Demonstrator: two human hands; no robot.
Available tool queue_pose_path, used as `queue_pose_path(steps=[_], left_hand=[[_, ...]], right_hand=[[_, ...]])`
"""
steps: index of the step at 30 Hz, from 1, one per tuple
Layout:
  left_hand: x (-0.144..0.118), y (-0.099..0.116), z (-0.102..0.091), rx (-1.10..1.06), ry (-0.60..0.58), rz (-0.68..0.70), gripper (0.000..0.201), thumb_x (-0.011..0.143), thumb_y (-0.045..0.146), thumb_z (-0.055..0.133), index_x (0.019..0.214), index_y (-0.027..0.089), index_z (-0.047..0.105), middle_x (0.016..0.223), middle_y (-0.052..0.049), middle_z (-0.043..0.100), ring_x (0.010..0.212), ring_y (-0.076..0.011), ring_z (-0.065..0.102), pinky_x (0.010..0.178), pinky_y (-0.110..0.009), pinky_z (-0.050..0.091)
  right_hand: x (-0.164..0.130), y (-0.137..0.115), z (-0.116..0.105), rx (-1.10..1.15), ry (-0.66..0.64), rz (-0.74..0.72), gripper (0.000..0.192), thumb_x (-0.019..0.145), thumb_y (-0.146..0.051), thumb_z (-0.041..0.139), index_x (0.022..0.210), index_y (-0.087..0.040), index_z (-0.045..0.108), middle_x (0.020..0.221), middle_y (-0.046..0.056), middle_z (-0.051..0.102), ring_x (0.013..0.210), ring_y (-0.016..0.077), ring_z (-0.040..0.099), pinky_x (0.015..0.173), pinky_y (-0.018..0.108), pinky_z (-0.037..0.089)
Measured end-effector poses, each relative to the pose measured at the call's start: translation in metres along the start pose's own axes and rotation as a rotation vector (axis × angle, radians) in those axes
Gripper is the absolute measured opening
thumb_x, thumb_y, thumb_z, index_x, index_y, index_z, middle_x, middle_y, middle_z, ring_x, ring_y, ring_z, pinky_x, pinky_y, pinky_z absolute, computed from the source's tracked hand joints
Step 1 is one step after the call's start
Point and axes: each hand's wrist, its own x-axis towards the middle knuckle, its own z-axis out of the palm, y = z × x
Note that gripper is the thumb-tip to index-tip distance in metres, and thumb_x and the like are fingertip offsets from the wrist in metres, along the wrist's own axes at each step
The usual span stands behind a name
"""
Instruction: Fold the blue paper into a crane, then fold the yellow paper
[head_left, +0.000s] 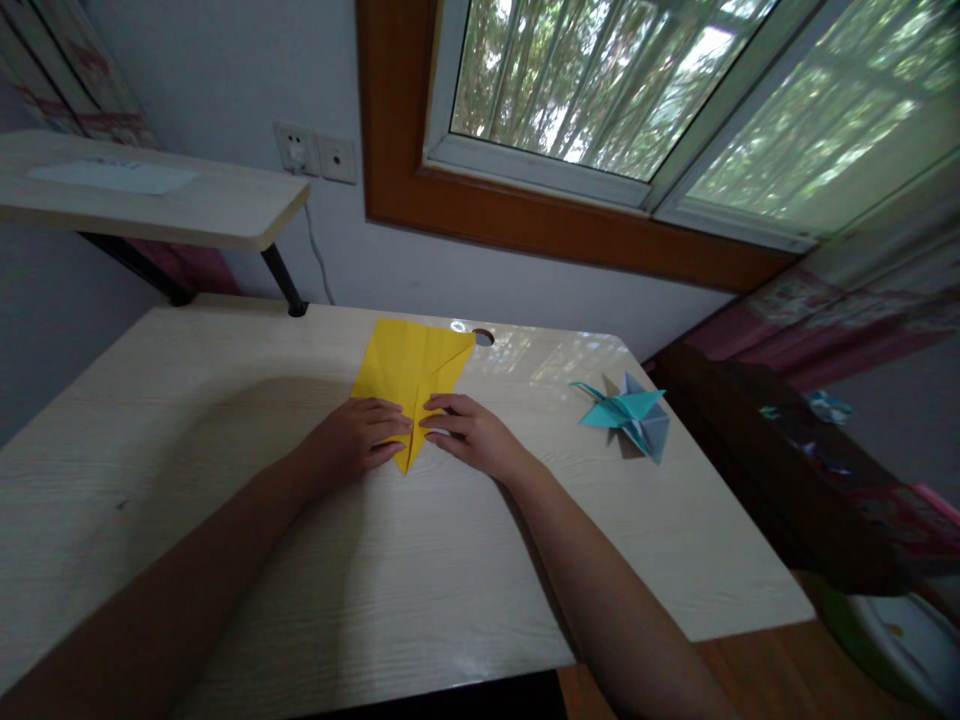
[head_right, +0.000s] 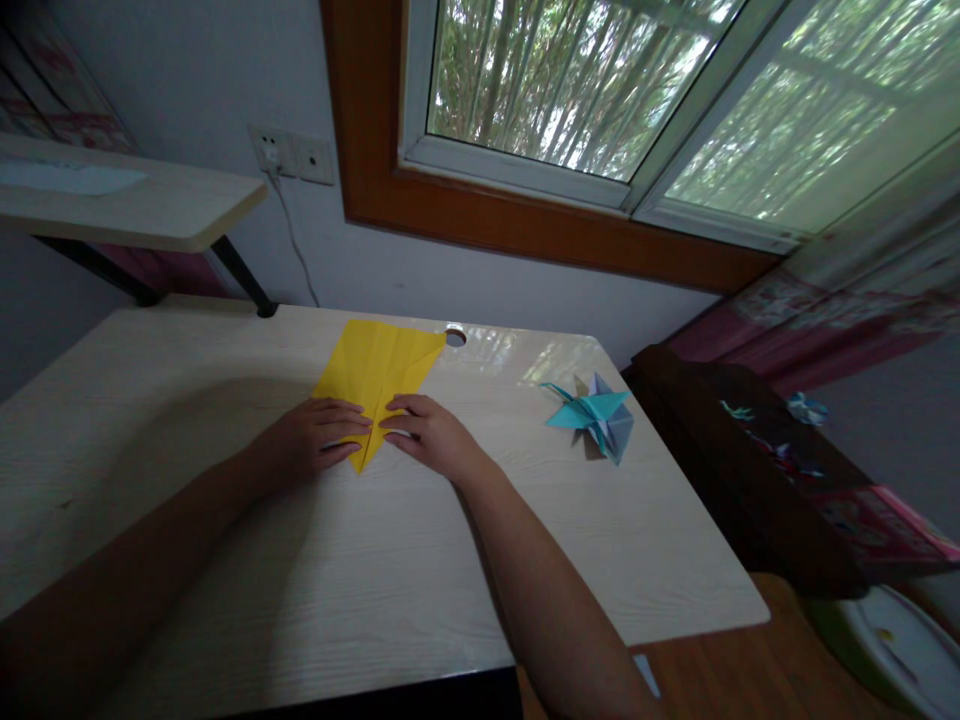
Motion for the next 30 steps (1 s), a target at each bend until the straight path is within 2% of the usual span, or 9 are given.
queue_pose_path(steps=[6, 11, 18, 23, 30], left_hand=[[0.0007, 0.0022, -0.0017, 0.0, 0.014, 0.001, 0.016, 0.097, 0.022, 0.062, 0.11, 0.021, 0.071, 0.112, -0.006, 0.074, 0.11, -0.0232, 0.068, 0.099, -0.04, 0.052], [-0.0001, 0.0008, -0.0009, 0.021, 0.021, 0.03, 0.021, 0.097, 0.026, 0.063, 0.115, 0.025, 0.075, 0.116, -0.005, 0.073, 0.108, -0.0229, 0.067, 0.097, -0.042, 0.053], [-0.0001, 0.0026, -0.0023, 0.031, 0.022, 0.014, 0.022, 0.099, 0.028, 0.061, 0.115, 0.028, 0.076, 0.118, -0.005, 0.071, 0.109, -0.0224, 0.066, 0.098, -0.042, 0.053], [-0.0001, 0.0018, -0.0032, 0.032, 0.009, 0.041, 0.023, 0.1, 0.028, 0.059, 0.116, 0.027, 0.076, 0.12, -0.006, 0.071, 0.11, -0.022, 0.065, 0.1, -0.042, 0.052], [-0.001, 0.0002, -0.0032, 0.032, -0.001, 0.09, 0.024, 0.099, 0.028, 0.061, 0.117, 0.028, 0.076, 0.125, -0.007, 0.071, 0.115, -0.0238, 0.064, 0.101, -0.044, 0.052]], right_hand=[[0.0003, 0.0002, -0.0002, -0.023, -0.014, 0.008, 0.021, 0.097, -0.032, 0.065, 0.112, -0.025, 0.078, 0.128, 0.013, 0.067, 0.124, 0.0242, 0.062, 0.106, 0.043, 0.054], [0.0014, -0.0009, -0.0007, -0.032, -0.011, -0.001, 0.022, 0.096, -0.033, 0.066, 0.111, -0.023, 0.08, 0.127, 0.014, 0.067, 0.122, 0.0243, 0.063, 0.104, 0.042, 0.054], [0.0031, 0.0003, -0.0005, -0.011, -0.015, -0.017, 0.018, 0.095, -0.034, 0.069, 0.107, -0.028, 0.081, 0.127, 0.01, 0.07, 0.122, 0.0236, 0.063, 0.106, 0.045, 0.052], [0.001, 0.0039, 0.002, -0.019, 0.005, 0.009, 0.019, 0.097, -0.033, 0.066, 0.109, -0.028, 0.08, 0.129, 0.009, 0.07, 0.124, 0.0224, 0.063, 0.108, 0.044, 0.052], [-0.0005, 0.0068, 0.0039, -0.175, 0.083, 0.117, 0.024, 0.097, -0.031, 0.065, 0.115, -0.023, 0.078, 0.131, 0.012, 0.07, 0.128, 0.0261, 0.061, 0.11, 0.046, 0.051]])
